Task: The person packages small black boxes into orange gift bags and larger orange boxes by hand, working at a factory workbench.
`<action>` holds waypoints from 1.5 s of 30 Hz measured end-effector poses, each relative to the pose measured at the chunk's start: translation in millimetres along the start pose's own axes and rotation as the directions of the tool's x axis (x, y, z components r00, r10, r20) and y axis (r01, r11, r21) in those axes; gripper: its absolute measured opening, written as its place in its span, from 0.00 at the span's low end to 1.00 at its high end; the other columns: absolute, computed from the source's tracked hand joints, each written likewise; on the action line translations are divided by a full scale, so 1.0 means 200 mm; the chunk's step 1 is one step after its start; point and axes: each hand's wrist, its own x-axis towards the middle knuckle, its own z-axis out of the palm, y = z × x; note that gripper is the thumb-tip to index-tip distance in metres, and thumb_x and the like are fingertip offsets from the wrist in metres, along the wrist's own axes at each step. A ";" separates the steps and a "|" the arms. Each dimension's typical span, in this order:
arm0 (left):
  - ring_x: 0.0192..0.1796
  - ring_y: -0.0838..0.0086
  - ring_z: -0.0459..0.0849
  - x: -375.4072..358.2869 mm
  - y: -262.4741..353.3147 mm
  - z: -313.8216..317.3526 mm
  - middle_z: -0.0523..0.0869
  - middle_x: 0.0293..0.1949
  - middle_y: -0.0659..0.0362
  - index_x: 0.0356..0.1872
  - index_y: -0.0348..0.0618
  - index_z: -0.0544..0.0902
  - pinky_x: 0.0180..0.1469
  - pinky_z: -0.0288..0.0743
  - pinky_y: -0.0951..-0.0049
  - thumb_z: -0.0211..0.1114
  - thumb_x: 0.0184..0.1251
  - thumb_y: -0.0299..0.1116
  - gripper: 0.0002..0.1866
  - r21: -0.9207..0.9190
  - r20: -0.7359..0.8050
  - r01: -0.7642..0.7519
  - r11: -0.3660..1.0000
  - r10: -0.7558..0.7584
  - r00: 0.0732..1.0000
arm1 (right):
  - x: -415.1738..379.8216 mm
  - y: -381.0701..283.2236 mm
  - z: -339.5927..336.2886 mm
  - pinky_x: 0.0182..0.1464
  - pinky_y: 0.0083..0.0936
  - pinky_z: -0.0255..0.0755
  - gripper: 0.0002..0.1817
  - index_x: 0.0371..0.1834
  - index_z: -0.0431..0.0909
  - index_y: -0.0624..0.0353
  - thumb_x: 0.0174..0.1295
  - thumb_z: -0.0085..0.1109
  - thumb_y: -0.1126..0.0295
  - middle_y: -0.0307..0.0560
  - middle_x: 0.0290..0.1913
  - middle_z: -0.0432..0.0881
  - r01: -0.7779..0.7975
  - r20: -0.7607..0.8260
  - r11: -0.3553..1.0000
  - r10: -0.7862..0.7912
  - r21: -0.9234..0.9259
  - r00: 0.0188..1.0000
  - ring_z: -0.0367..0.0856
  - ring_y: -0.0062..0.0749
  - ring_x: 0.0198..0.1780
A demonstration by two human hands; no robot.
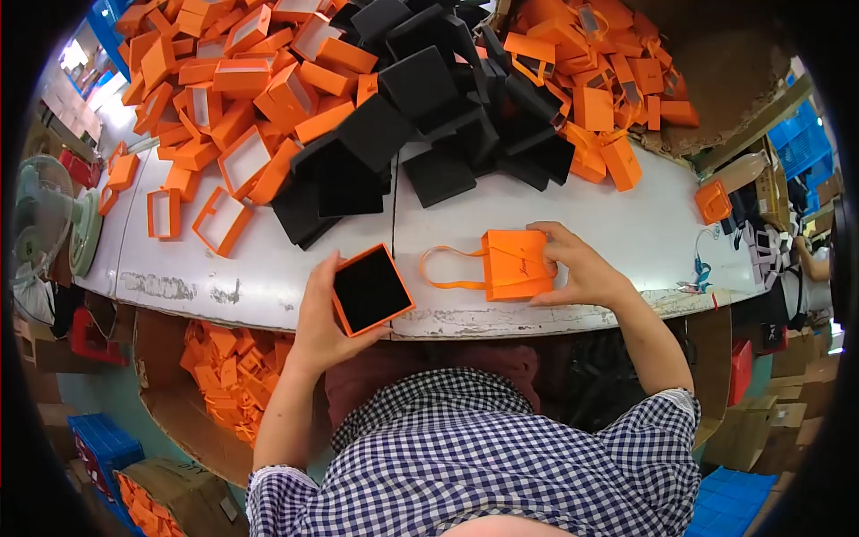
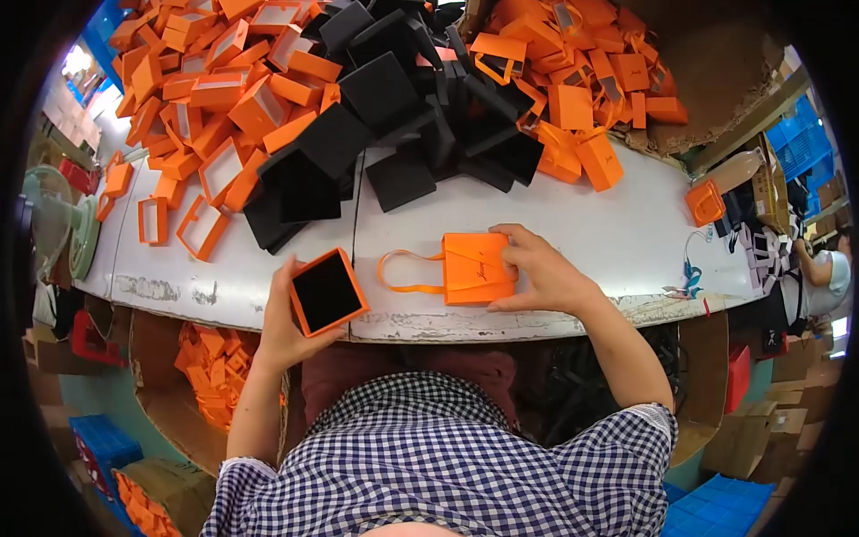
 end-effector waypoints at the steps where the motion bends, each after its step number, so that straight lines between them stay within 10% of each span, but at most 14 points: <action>1: 0.69 0.52 0.76 0.00 0.01 -0.01 0.74 0.67 0.44 0.81 0.36 0.54 0.73 0.69 0.57 0.90 0.40 0.40 0.67 -0.131 -0.033 0.022 0.991 -0.026 0.999 | 0.00 -0.01 0.00 0.70 0.43 0.70 0.26 0.28 0.71 0.60 0.45 0.84 0.62 0.63 0.74 0.69 -0.046 0.025 0.999 0.046 -0.001 0.999 0.70 0.62 0.72; 4: 0.70 0.54 0.77 0.05 0.13 -0.01 0.75 0.67 0.45 0.83 0.37 0.52 0.74 0.68 0.58 0.91 0.40 0.43 0.70 -0.353 -0.042 0.021 0.936 -0.038 0.998 | 0.02 -0.05 0.02 0.66 0.42 0.73 0.28 0.28 0.69 0.59 0.42 0.86 0.63 0.63 0.74 0.69 -0.073 0.061 0.997 0.075 -0.032 0.995 0.73 0.59 0.69; 8: 0.68 0.51 0.78 0.12 0.33 -0.03 0.78 0.64 0.43 0.83 0.38 0.52 0.72 0.71 0.55 0.91 0.42 0.46 0.69 -0.186 0.173 -0.070 0.980 0.103 0.980 | 0.06 -0.13 0.04 0.65 0.40 0.75 0.30 0.26 0.66 0.56 0.40 0.88 0.65 0.59 0.74 0.70 0.000 0.060 0.969 -0.015 0.246 0.998 0.76 0.53 0.68; 17: 0.62 0.49 0.80 0.14 0.37 -0.06 0.80 0.61 0.44 0.83 0.38 0.52 0.69 0.73 0.55 0.89 0.41 0.46 0.69 -0.050 0.294 -0.095 0.994 0.105 0.950 | 0.08 -0.32 0.06 0.62 0.39 0.78 0.31 0.25 0.67 0.55 0.37 0.90 0.64 0.62 0.71 0.73 0.111 0.084 0.956 -0.138 0.270 0.987 0.79 0.50 0.65; 21: 0.76 0.43 0.66 0.08 0.41 0.09 0.66 0.74 0.38 0.84 0.40 0.47 0.77 0.61 0.51 0.89 0.41 0.52 0.73 -0.238 0.198 -0.121 0.964 0.170 0.965 | 0.10 -0.41 0.22 0.61 0.40 0.79 0.29 0.27 0.70 0.56 0.37 0.90 0.64 0.62 0.70 0.73 0.151 0.001 0.948 -0.158 0.280 0.987 0.80 0.51 0.64; 23: 0.85 0.39 0.47 0.05 0.41 0.14 0.46 0.83 0.34 0.84 0.40 0.41 0.83 0.49 0.48 0.89 0.44 0.54 0.75 -0.306 0.119 -0.195 0.932 0.240 0.963 | 0.13 -0.45 0.33 0.61 0.40 0.79 0.30 0.34 0.73 0.57 0.38 0.90 0.62 0.62 0.70 0.73 0.200 -0.001 0.921 -0.211 0.333 0.977 0.79 0.51 0.65; 27: 0.83 0.40 0.54 -0.08 0.35 -0.05 0.52 0.82 0.34 0.84 0.37 0.46 0.82 0.53 0.48 0.88 0.47 0.50 0.71 -0.257 0.371 0.167 0.952 -0.062 0.926 | 0.23 -0.52 0.39 0.70 0.42 0.72 0.43 0.60 0.75 0.59 0.41 0.90 0.58 0.56 0.70 0.74 0.174 0.087 0.867 -0.241 0.467 0.967 0.75 0.52 0.69; 31: 0.81 0.37 0.57 -0.25 0.45 -0.75 0.58 0.80 0.33 0.82 0.33 0.53 0.80 0.53 0.44 0.86 0.38 0.63 0.74 0.431 0.262 0.122 0.894 -0.253 0.931 | 0.38 -0.26 0.21 0.70 0.45 0.71 0.41 0.68 0.74 0.61 0.47 0.82 0.67 0.54 0.69 0.76 0.213 -0.168 0.976 -0.218 -0.046 0.961 0.72 0.54 0.71; 34: 0.83 0.37 0.53 -0.15 0.29 -0.77 0.55 0.81 0.31 0.83 0.40 0.53 0.81 0.49 0.43 0.82 0.46 0.62 0.68 0.503 0.017 0.337 0.796 -0.399 0.917 | 0.62 -0.11 0.20 0.68 0.47 0.71 0.32 0.67 0.74 0.65 0.54 0.67 0.77 0.56 0.67 0.77 0.202 -0.168 0.748 -0.387 -0.633 0.907 0.72 0.55 0.69; 37: 0.84 0.39 0.49 0.06 -0.11 -0.69 0.48 0.82 0.32 0.83 0.44 0.54 0.81 0.50 0.43 0.79 0.51 0.61 0.63 0.643 -0.186 0.465 0.609 -0.465 0.866 | 0.75 0.02 0.26 0.63 0.45 0.75 0.28 0.64 0.76 0.65 0.56 0.63 0.80 0.54 0.64 0.79 0.137 -0.149 0.628 -0.381 -0.766 0.912 0.76 0.53 0.66; 40: 0.80 0.40 0.58 0.16 -0.50 -0.72 0.59 0.79 0.33 0.75 0.43 0.70 0.78 0.58 0.46 0.81 0.51 0.57 0.51 0.760 -0.356 0.499 0.416 -0.376 0.856 | 0.78 0.11 0.24 0.56 0.41 0.78 0.26 0.63 0.76 0.65 0.59 0.64 0.80 0.55 0.58 0.83 0.176 -0.258 0.759 -0.415 -0.627 0.872 0.81 0.52 0.59; 42: 0.71 0.44 0.71 0.15 -0.62 -0.85 0.71 0.69 0.40 0.59 0.40 0.80 0.72 0.67 0.50 0.82 0.51 0.49 0.37 0.606 -0.247 0.505 0.614 -0.458 0.854 | 0.72 0.07 0.19 0.53 0.38 0.79 0.24 0.63 0.76 0.65 0.62 0.64 0.79 0.56 0.56 0.83 0.149 -0.341 0.847 -0.358 -0.511 0.869 0.83 0.50 0.55; 45: 0.61 0.50 0.79 0.03 -0.44 -0.90 0.78 0.58 0.47 0.51 0.39 0.80 0.64 0.74 0.55 0.82 0.50 0.41 0.29 0.589 -0.424 0.413 0.695 -0.169 0.890 | 0.61 -0.03 0.13 0.47 0.32 0.80 0.20 0.63 0.76 0.65 0.69 0.64 0.76 0.54 0.49 0.84 0.133 -0.483 0.971 -0.216 -0.200 0.848 0.85 0.42 0.46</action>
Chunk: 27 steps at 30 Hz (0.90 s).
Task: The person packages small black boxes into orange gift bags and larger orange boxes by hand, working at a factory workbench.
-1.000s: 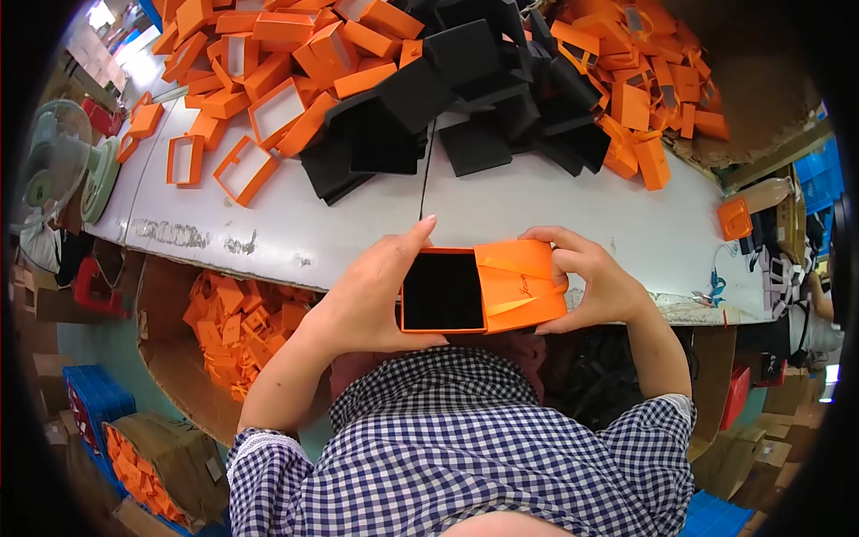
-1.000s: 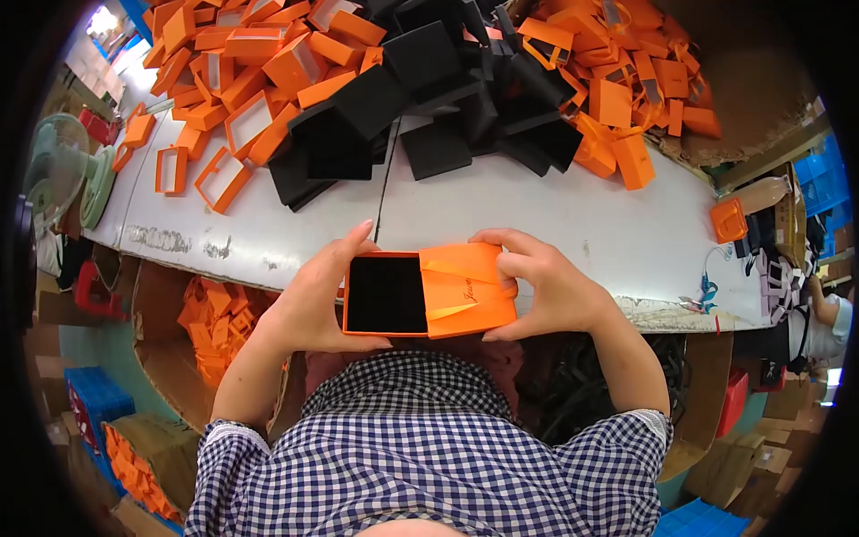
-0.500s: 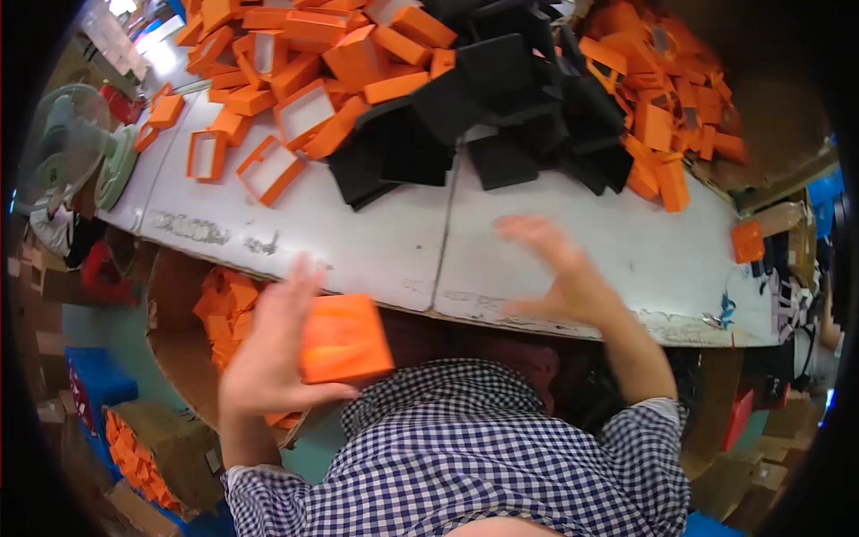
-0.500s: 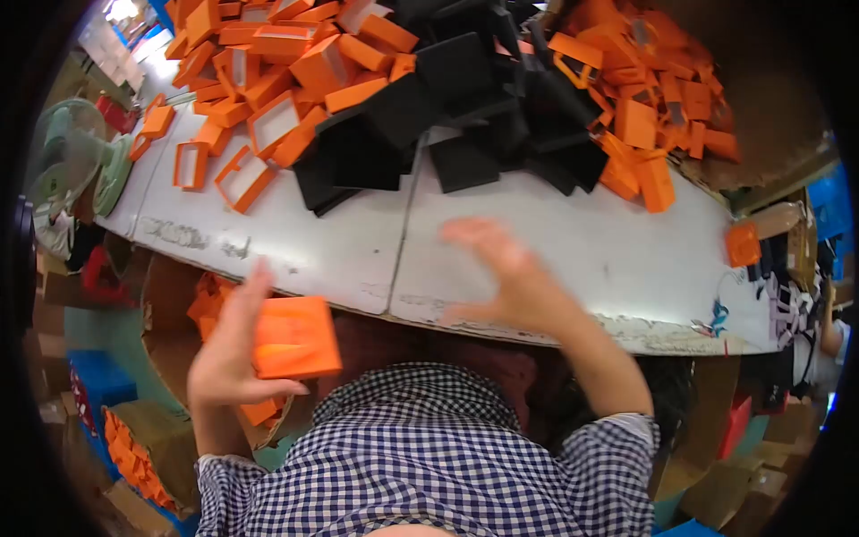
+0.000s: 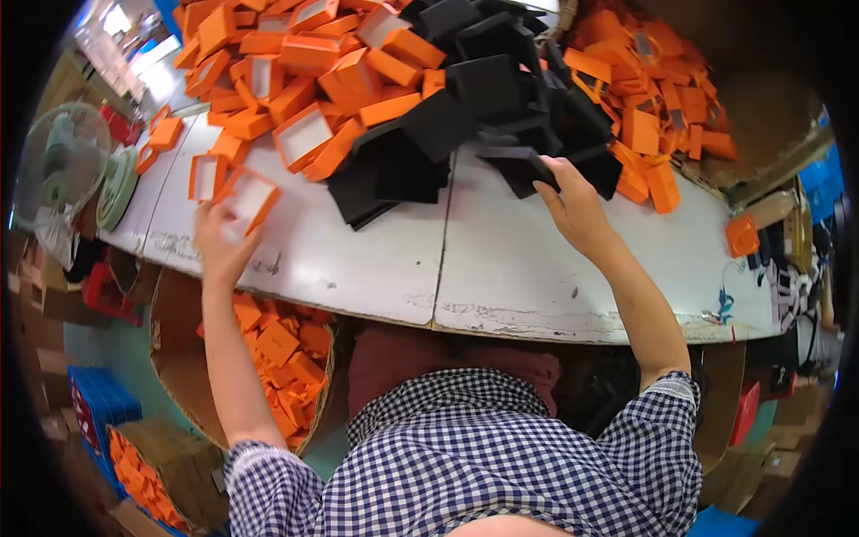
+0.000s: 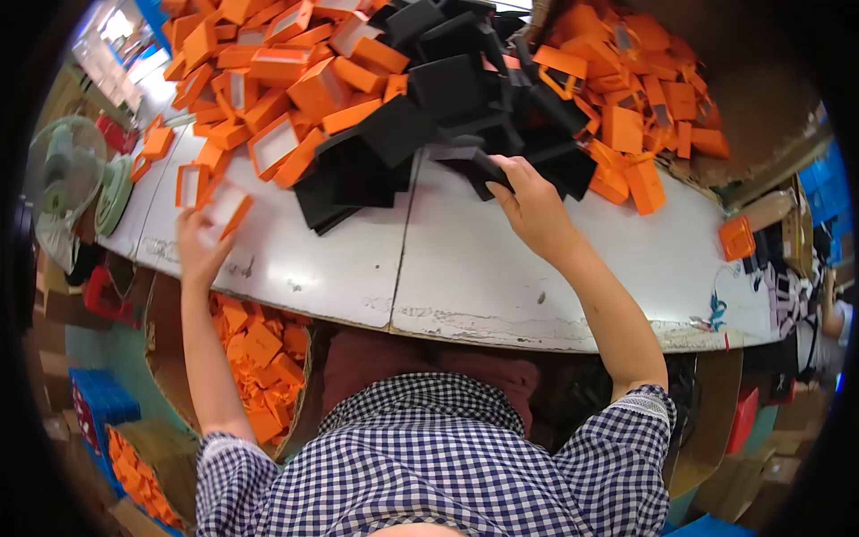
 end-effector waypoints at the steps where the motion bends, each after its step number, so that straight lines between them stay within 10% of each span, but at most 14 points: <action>1: 0.61 0.51 0.79 -0.05 0.01 -0.06 0.78 0.58 0.48 0.53 0.40 0.79 0.64 0.74 0.56 0.82 0.50 0.40 0.31 -0.020 -0.107 -0.062 0.998 0.059 0.992 | -0.03 -0.04 -0.04 0.44 0.28 0.80 0.17 0.62 0.76 0.65 0.72 0.63 0.74 0.51 0.46 0.85 -0.079 -0.029 0.983 0.085 0.168 0.996 0.85 0.36 0.42; 2: 0.63 0.53 0.78 -0.12 0.12 -0.15 0.78 0.59 0.48 0.57 0.40 0.77 0.66 0.73 0.56 0.83 0.49 0.40 0.35 -0.172 -0.046 -0.069 0.983 0.062 0.997 | -0.07 -0.08 -0.09 0.37 0.19 0.75 0.13 0.58 0.75 0.64 0.75 0.62 0.72 0.42 0.39 0.83 -0.373 0.126 0.821 0.355 0.432 0.926 0.80 0.21 0.33; 5: 0.69 0.57 0.75 -0.33 0.57 -0.08 0.76 0.64 0.47 0.69 0.39 0.70 0.72 0.67 0.57 0.86 0.45 0.38 0.48 -0.572 0.136 -0.185 0.799 0.314 0.940 | -0.08 -0.23 -0.18 0.31 0.13 0.70 0.13 0.60 0.74 0.61 0.74 0.60 0.75 0.38 0.38 0.83 -0.558 0.457 0.542 0.324 0.628 0.829 0.75 0.13 0.28; 11: 0.81 0.46 0.60 -0.51 1.10 0.26 0.58 0.80 0.43 0.82 0.38 0.54 0.80 0.62 0.55 0.85 0.49 0.32 0.60 -0.795 0.256 -0.138 0.590 0.534 0.806 | -0.11 -0.37 -0.05 0.31 0.22 0.77 0.14 0.54 0.84 0.61 0.67 0.70 0.71 0.41 0.37 0.84 -0.639 0.726 0.672 0.216 0.375 0.653 0.81 0.20 0.30; 13: 0.81 0.47 0.60 -0.52 1.10 0.30 0.58 0.81 0.44 0.81 0.38 0.57 0.79 0.63 0.55 0.84 0.51 0.33 0.57 -0.795 0.231 -0.179 0.580 0.562 0.795 | -0.21 -0.38 -0.01 0.33 0.25 0.79 0.15 0.54 0.85 0.61 0.65 0.71 0.71 0.43 0.40 0.83 -0.295 0.440 0.894 0.128 0.336 0.889 0.84 0.26 0.32; 15: 0.81 0.47 0.60 -0.51 1.09 0.31 0.58 0.81 0.44 0.79 0.37 0.60 0.79 0.64 0.55 0.83 0.53 0.34 0.54 -0.790 0.208 -0.224 0.571 0.592 0.779 | -0.29 -0.43 0.03 0.36 0.28 0.80 0.14 0.50 0.86 0.60 0.62 0.72 0.73 0.46 0.43 0.80 -0.310 0.356 0.908 0.200 0.283 0.913 0.84 0.34 0.32; 17: 0.80 0.44 0.59 -0.51 1.11 0.30 0.58 0.81 0.43 0.76 0.38 0.68 0.78 0.63 0.52 0.80 0.57 0.38 0.46 -0.636 0.340 -0.347 0.690 0.653 0.676 | -0.41 -0.38 0.14 0.38 0.31 0.81 0.12 0.46 0.86 0.60 0.60 0.73 0.74 0.48 0.44 0.80 0.064 0.101 0.989 -0.077 0.130 0.992 0.84 0.37 0.34; 21: 0.82 0.36 0.54 -0.51 1.19 0.24 0.60 0.82 0.47 0.71 0.53 0.78 0.78 0.54 0.35 0.78 0.59 0.39 0.36 -0.541 0.274 -0.509 0.669 0.713 0.645 | -0.44 -0.33 0.06 0.43 0.32 0.82 0.15 0.47 0.85 0.60 0.58 0.75 0.70 0.49 0.49 0.82 0.022 0.080 0.965 -0.044 0.261 0.996 0.86 0.42 0.42; 23: 0.82 0.38 0.54 -0.53 1.19 0.29 0.64 0.81 0.51 0.67 0.58 0.82 0.77 0.54 0.33 0.76 0.62 0.37 0.29 -0.526 0.293 -0.583 0.619 0.776 0.559 | -0.45 -0.09 -0.09 0.54 0.37 0.81 0.26 0.57 0.82 0.62 0.56 0.78 0.65 0.53 0.59 0.80 0.150 -0.100 0.979 -0.164 -0.138 0.981 0.85 0.47 0.52; 27: 0.82 0.41 0.55 -0.52 1.23 0.24 0.67 0.79 0.54 0.62 0.59 0.85 0.75 0.58 0.36 0.72 0.67 0.35 0.22 -0.453 0.374 -0.598 0.661 0.750 0.545 | -0.42 0.54 -0.56 0.73 0.48 0.66 0.53 0.75 0.65 0.64 0.49 0.84 0.53 0.60 0.71 0.73 -0.326 -0.356 0.781 0.144 -0.532 0.924 0.70 0.55 0.72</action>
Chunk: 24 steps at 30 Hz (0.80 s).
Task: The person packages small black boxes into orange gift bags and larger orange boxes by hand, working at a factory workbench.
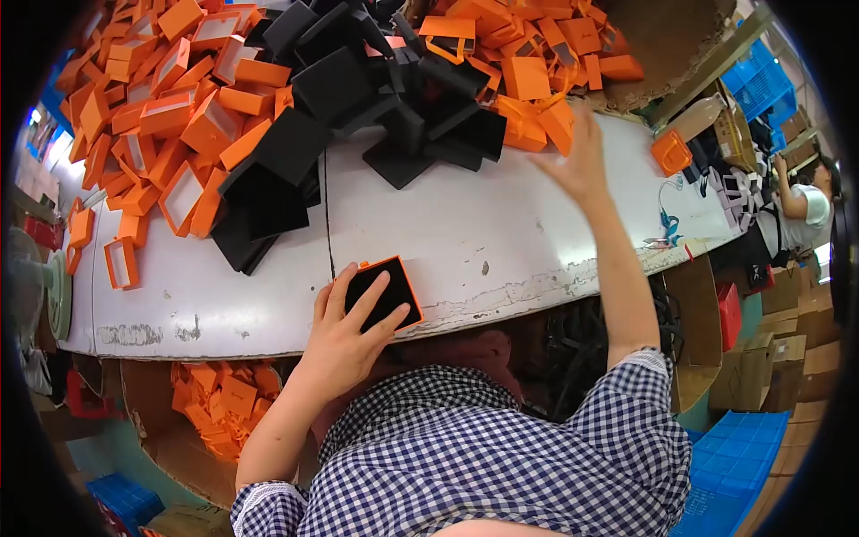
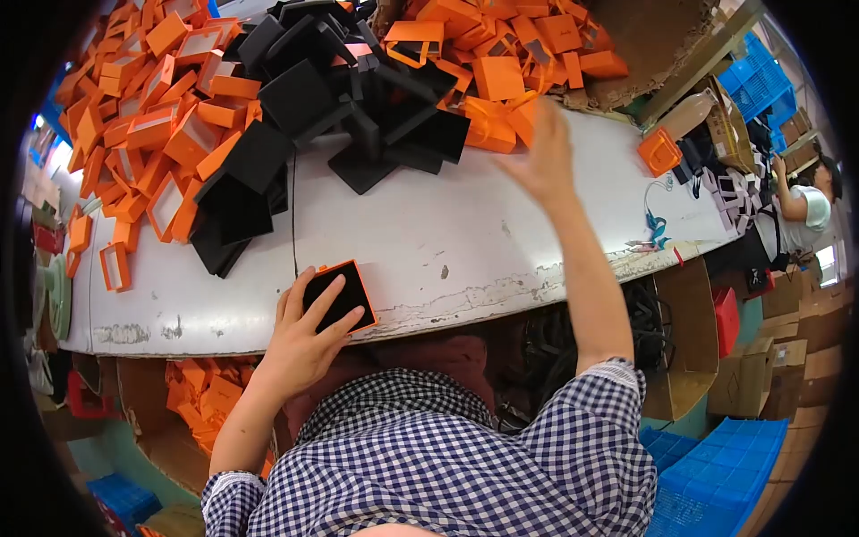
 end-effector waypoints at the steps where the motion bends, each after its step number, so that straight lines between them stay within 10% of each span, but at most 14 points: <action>1: 0.81 0.42 0.56 0.00 0.00 -0.01 0.66 0.79 0.52 0.62 0.59 0.85 0.74 0.59 0.38 0.72 0.67 0.36 0.22 0.016 0.001 -0.003 1.000 0.003 1.000 | 0.01 0.15 0.03 0.73 0.49 0.65 0.56 0.76 0.65 0.64 0.46 0.85 0.50 0.63 0.71 0.72 -0.116 0.001 0.981 0.117 -0.156 0.993 0.69 0.55 0.73; 7: 0.76 0.45 0.63 0.00 0.01 -0.05 0.63 0.80 0.46 0.63 0.62 0.85 0.71 0.62 0.45 0.74 0.64 0.40 0.24 0.073 -0.062 0.093 0.993 -0.088 0.994 | 0.01 0.52 0.12 0.71 0.36 0.69 0.62 0.77 0.60 0.68 0.44 0.87 0.48 0.60 0.71 0.71 -0.689 0.417 0.697 0.577 0.197 0.702 0.73 0.45 0.70; 11: 0.69 0.50 0.69 -0.04 -0.02 -0.14 0.61 0.80 0.43 0.65 0.62 0.84 0.63 0.66 0.52 0.77 0.58 0.51 0.31 0.184 -0.072 0.192 0.964 -0.182 0.981 | -0.06 0.11 -0.10 0.67 0.35 0.70 0.53 0.69 0.67 0.62 0.41 0.89 0.57 0.51 0.65 0.73 -0.300 0.146 0.729 0.269 0.616 0.952 0.73 0.38 0.67; 15: 0.65 0.50 0.71 -0.03 -0.04 -0.19 0.64 0.76 0.41 0.69 0.58 0.81 0.64 0.67 0.55 0.80 0.50 0.56 0.41 0.153 0.023 0.205 0.967 -0.211 0.977 | -0.29 -0.44 -0.26 0.73 0.44 0.65 0.53 0.68 0.68 0.57 0.38 0.91 0.57 0.58 0.70 0.67 0.079 0.308 0.767 -0.348 0.637 0.885 0.68 0.54 0.72; 18: 0.65 0.48 0.72 -0.04 -0.06 -0.22 0.70 0.67 0.43 0.70 0.56 0.79 0.65 0.67 0.54 0.82 0.48 0.54 0.45 0.148 0.072 0.205 0.967 -0.218 0.973 | -0.42 -0.55 -0.23 0.75 0.48 0.64 0.50 0.67 0.70 0.59 0.42 0.88 0.51 0.57 0.72 0.66 -0.048 0.583 0.799 -0.395 0.600 0.710 0.66 0.58 0.73; 21: 0.66 0.48 0.72 -0.12 -0.13 -0.20 0.71 0.66 0.42 0.68 0.47 0.79 0.67 0.68 0.51 0.83 0.48 0.49 0.43 0.133 -0.039 0.211 0.968 -0.208 0.977 | -0.22 -0.61 -0.36 0.74 0.48 0.64 0.44 0.65 0.73 0.61 0.48 0.83 0.51 0.58 0.72 0.68 0.120 0.564 0.833 -0.465 0.541 0.682 0.68 0.58 0.72; 24: 0.68 0.46 0.72 -0.17 -0.18 -0.16 0.71 0.66 0.42 0.68 0.46 0.78 0.68 0.68 0.49 0.84 0.48 0.46 0.43 -0.008 -0.113 0.236 0.972 -0.235 0.965 | -0.16 -0.75 -0.28 0.70 0.43 0.70 0.27 0.54 0.78 0.61 0.53 0.76 0.62 0.58 0.64 0.74 -0.064 0.485 0.707 -0.414 0.704 0.770 0.73 0.54 0.68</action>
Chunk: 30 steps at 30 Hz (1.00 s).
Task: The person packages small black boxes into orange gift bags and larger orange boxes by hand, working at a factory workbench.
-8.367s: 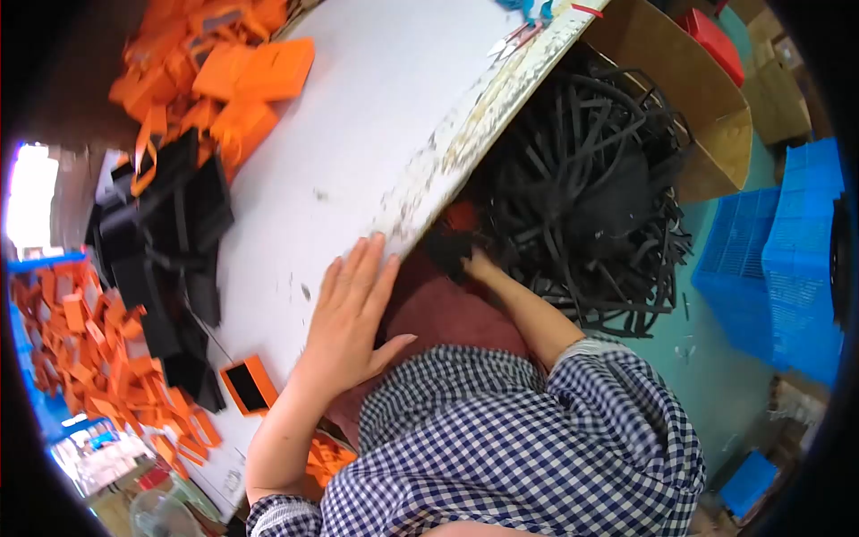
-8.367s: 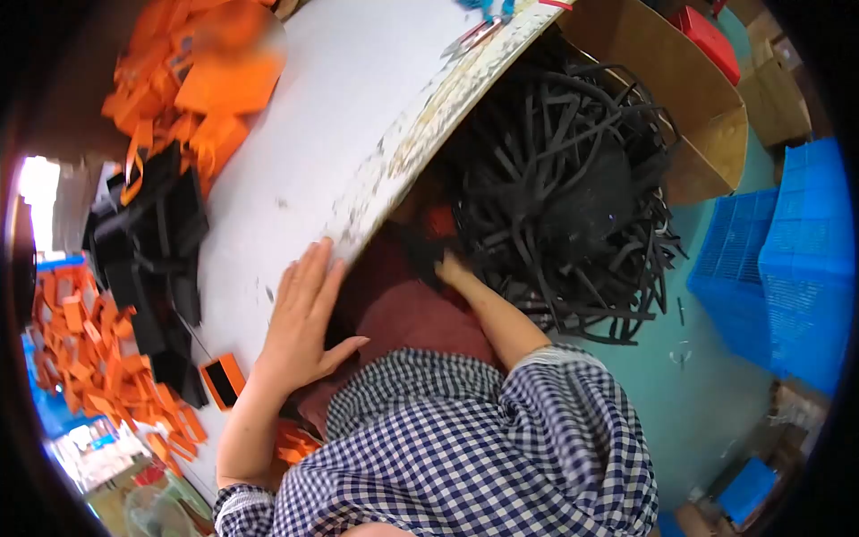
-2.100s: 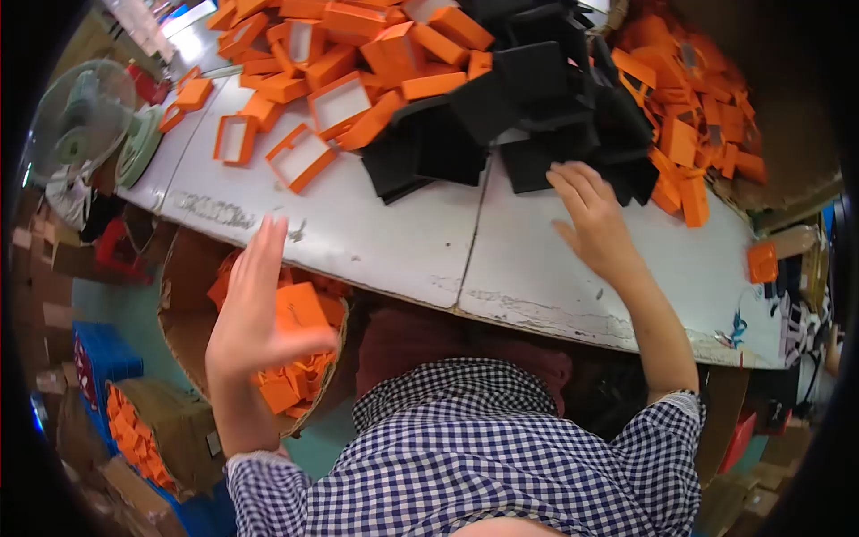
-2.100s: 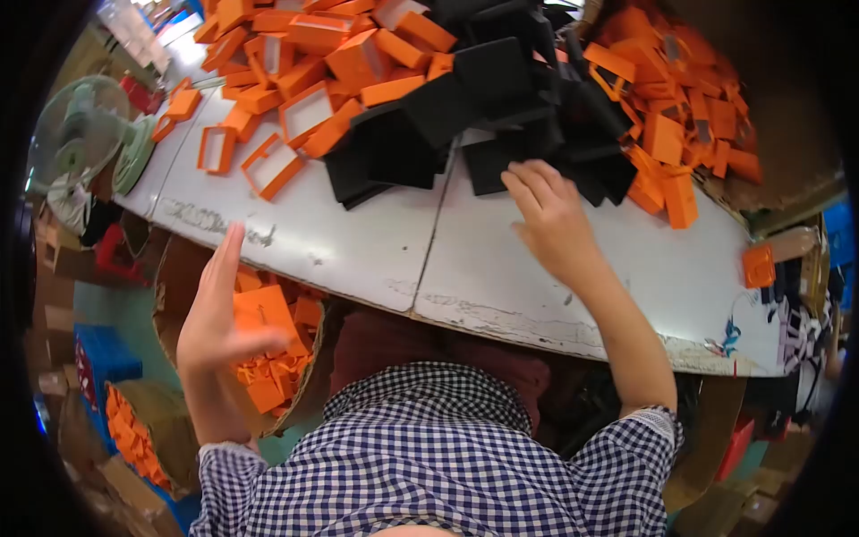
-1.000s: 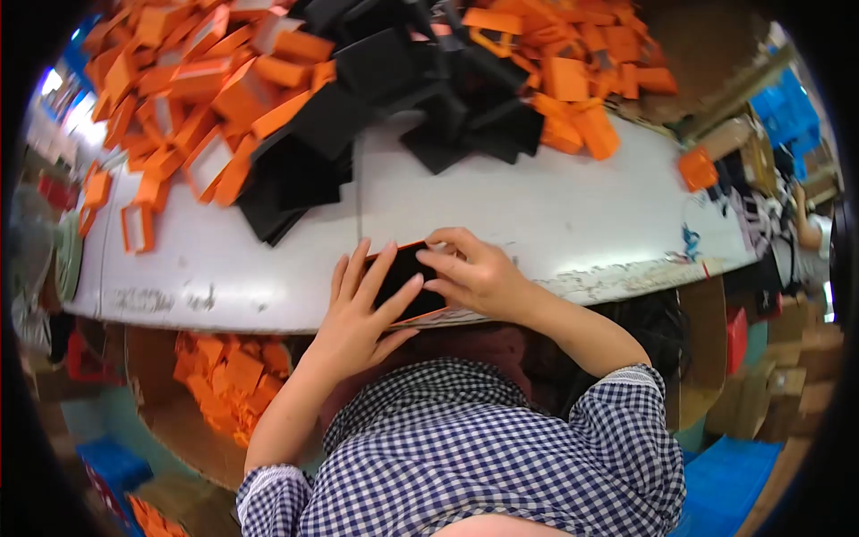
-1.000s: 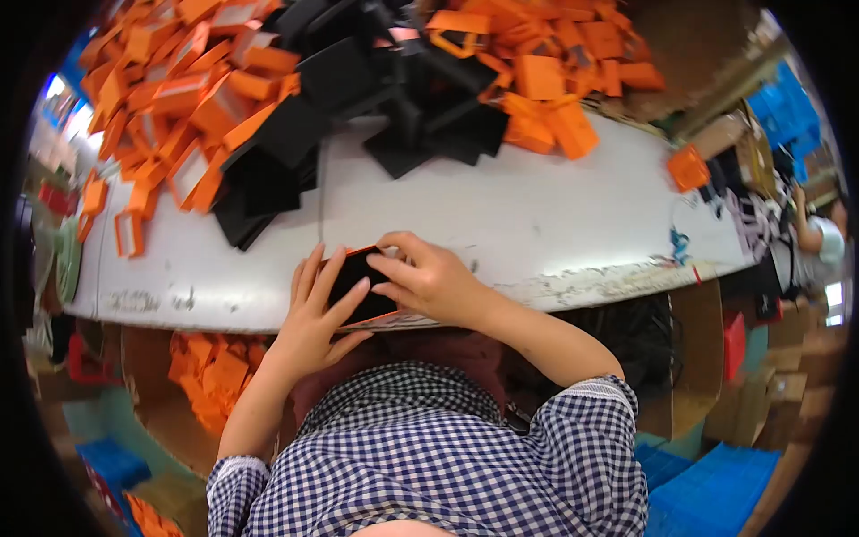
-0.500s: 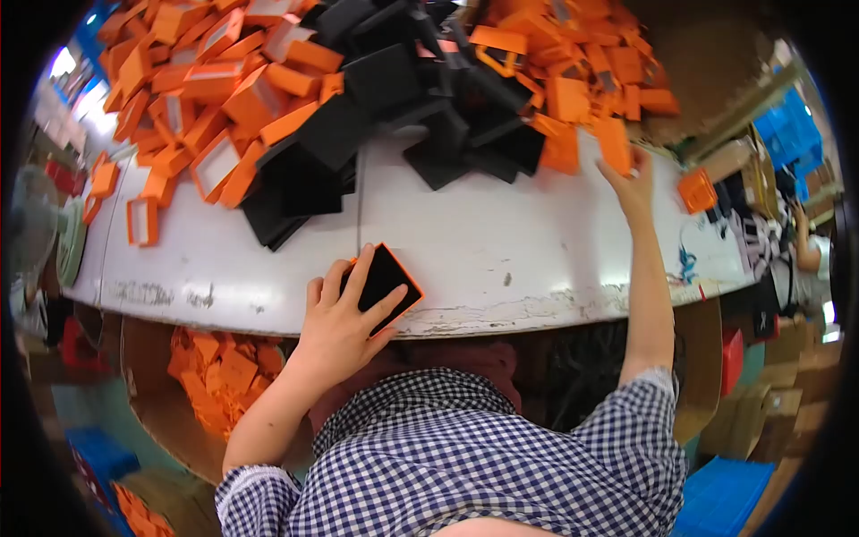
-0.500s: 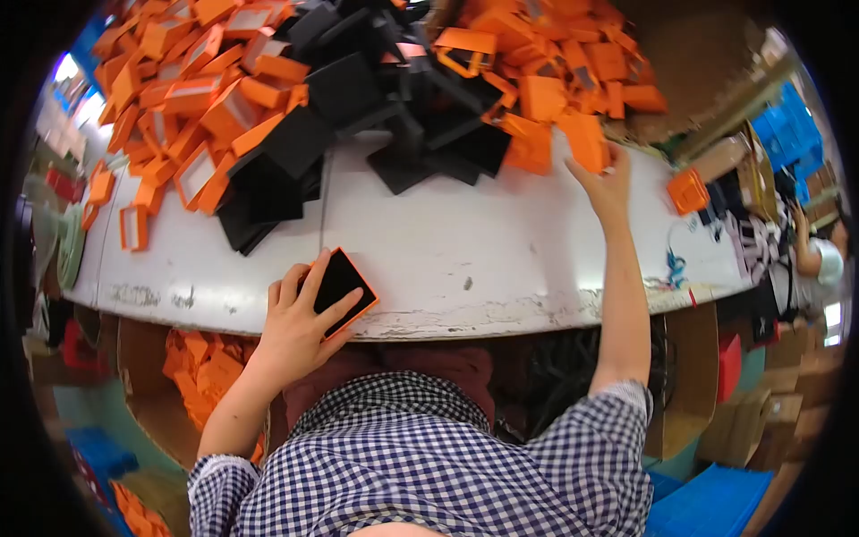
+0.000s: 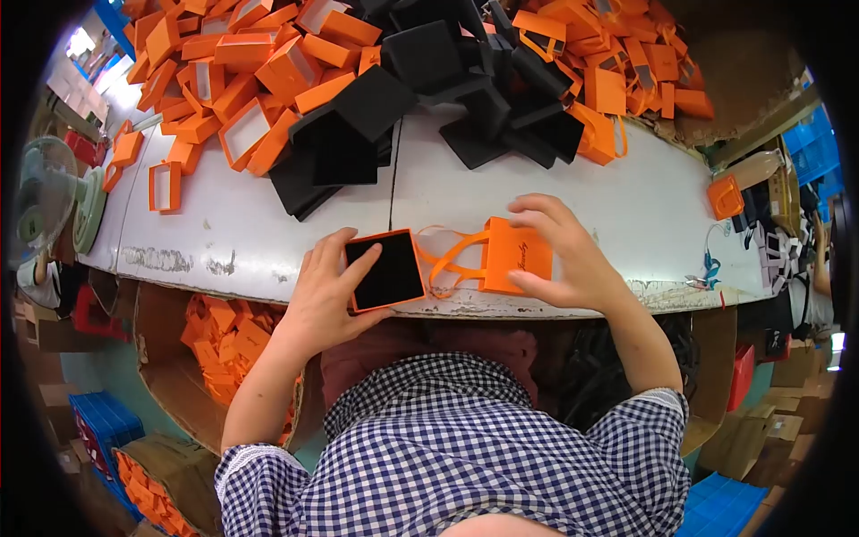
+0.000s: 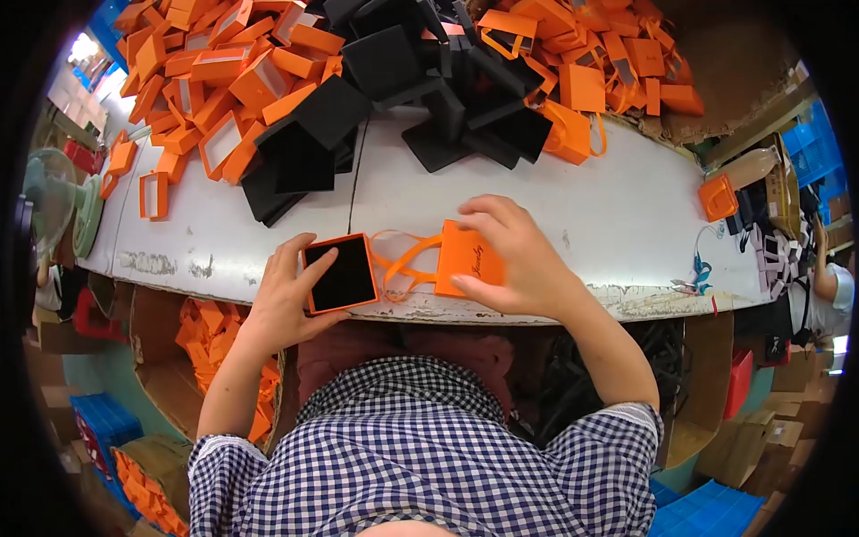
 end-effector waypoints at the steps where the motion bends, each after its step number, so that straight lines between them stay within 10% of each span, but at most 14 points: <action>1: 0.67 0.46 0.72 -0.02 -0.02 0.03 0.71 0.67 0.42 0.68 0.45 0.79 0.68 0.68 0.50 0.85 0.47 0.44 0.43 -0.044 -0.024 0.019 0.999 -0.020 1.000 | 0.06 -0.01 0.05 0.70 0.43 0.70 0.27 0.54 0.78 0.61 0.53 0.76 0.62 0.58 0.64 0.74 -0.001 -0.001 1.000 0.001 -0.001 1.000 0.73 0.54 0.68; 3: 0.68 0.46 0.72 -0.04 -0.04 0.06 0.70 0.68 0.43 0.69 0.44 0.77 0.68 0.68 0.50 0.85 0.46 0.44 0.45 -0.070 -0.052 0.023 0.997 -0.027 0.998 | 0.16 0.01 0.16 0.58 0.42 0.75 0.18 0.46 0.79 0.63 0.51 0.67 0.71 0.56 0.52 0.79 -0.019 0.086 0.935 0.053 -0.354 0.995 0.78 0.51 0.58; 10: 0.77 0.48 0.64 -0.10 -0.09 0.08 0.65 0.75 0.44 0.81 0.40 0.57 0.78 0.63 0.52 0.89 0.42 0.44 0.65 -0.322 -0.114 0.089 0.943 -0.132 0.985 | 0.23 0.04 0.29 0.51 0.45 0.76 0.10 0.38 0.79 0.67 0.54 0.61 0.74 0.52 0.41 0.82 -0.048 0.051 0.901 0.077 -0.430 0.996 0.80 0.45 0.50; 12: 0.78 0.49 0.64 -0.10 -0.11 0.07 0.65 0.75 0.44 0.83 0.41 0.52 0.79 0.62 0.53 0.90 0.41 0.44 0.69 -0.332 -0.113 0.093 0.939 -0.137 0.984 | 0.19 -0.02 0.26 0.56 0.43 0.76 0.03 0.36 0.80 0.65 0.64 0.60 0.76 0.50 0.45 0.85 -0.254 -0.229 0.859 0.384 0.445 0.895 0.81 0.40 0.58; 14: 0.76 0.51 0.68 -0.11 -0.14 0.09 0.68 0.73 0.45 0.83 0.41 0.52 0.78 0.63 0.54 0.90 0.40 0.41 0.69 -0.440 -0.084 0.087 0.894 -0.137 0.987 | 0.12 -0.01 0.19 0.64 0.42 0.74 0.04 0.35 0.80 0.63 0.68 0.62 0.75 0.49 0.47 0.87 -0.272 -0.159 0.697 0.486 0.663 0.859 0.79 0.39 0.65; 17: 0.73 0.48 0.70 -0.10 -0.14 0.10 0.71 0.70 0.44 0.81 0.40 0.55 0.75 0.66 0.54 0.89 0.42 0.39 0.65 -0.415 -0.085 0.106 0.904 -0.154 0.984 | -0.05 0.11 0.04 0.70 0.49 0.68 0.11 0.33 0.78 0.62 0.59 0.72 0.71 0.55 0.59 0.82 -0.021 -0.051 0.965 0.035 0.261 0.998 0.71 0.56 0.72; 21: 0.70 0.55 0.76 -0.09 -0.16 0.13 0.74 0.67 0.49 0.82 0.41 0.54 0.74 0.66 0.59 0.90 0.40 0.37 0.67 -0.626 -0.161 0.024 0.780 -0.159 0.974 | -0.19 0.04 -0.06 0.70 0.49 0.69 0.24 0.34 0.76 0.60 0.46 0.83 0.60 0.60 0.70 0.71 -0.074 0.131 0.955 0.116 -0.286 0.985 0.70 0.61 0.71; 24: 0.70 0.58 0.76 -0.04 -0.06 0.09 0.75 0.66 0.51 0.84 0.42 0.50 0.75 0.65 0.58 0.91 0.38 0.39 0.71 -0.902 -0.163 -0.046 0.429 -0.240 0.957 | -0.18 0.04 -0.05 0.69 0.43 0.72 0.28 0.34 0.73 0.59 0.42 0.86 0.60 0.59 0.71 0.71 -0.374 0.197 0.927 0.374 -0.039 0.906 0.74 0.55 0.69; 30: 0.68 0.51 0.79 0.06 0.11 -0.06 0.79 0.65 0.44 0.85 0.42 0.46 0.73 0.71 0.54 0.91 0.39 0.44 0.74 -0.640 -0.075 -0.108 0.761 0.077 0.994 | -0.09 0.01 -0.08 0.65 0.42 0.73 0.32 0.32 0.69 0.54 0.34 0.91 0.63 0.57 0.71 0.72 -0.057 0.179 0.961 0.007 0.272 0.984 0.75 0.52 0.69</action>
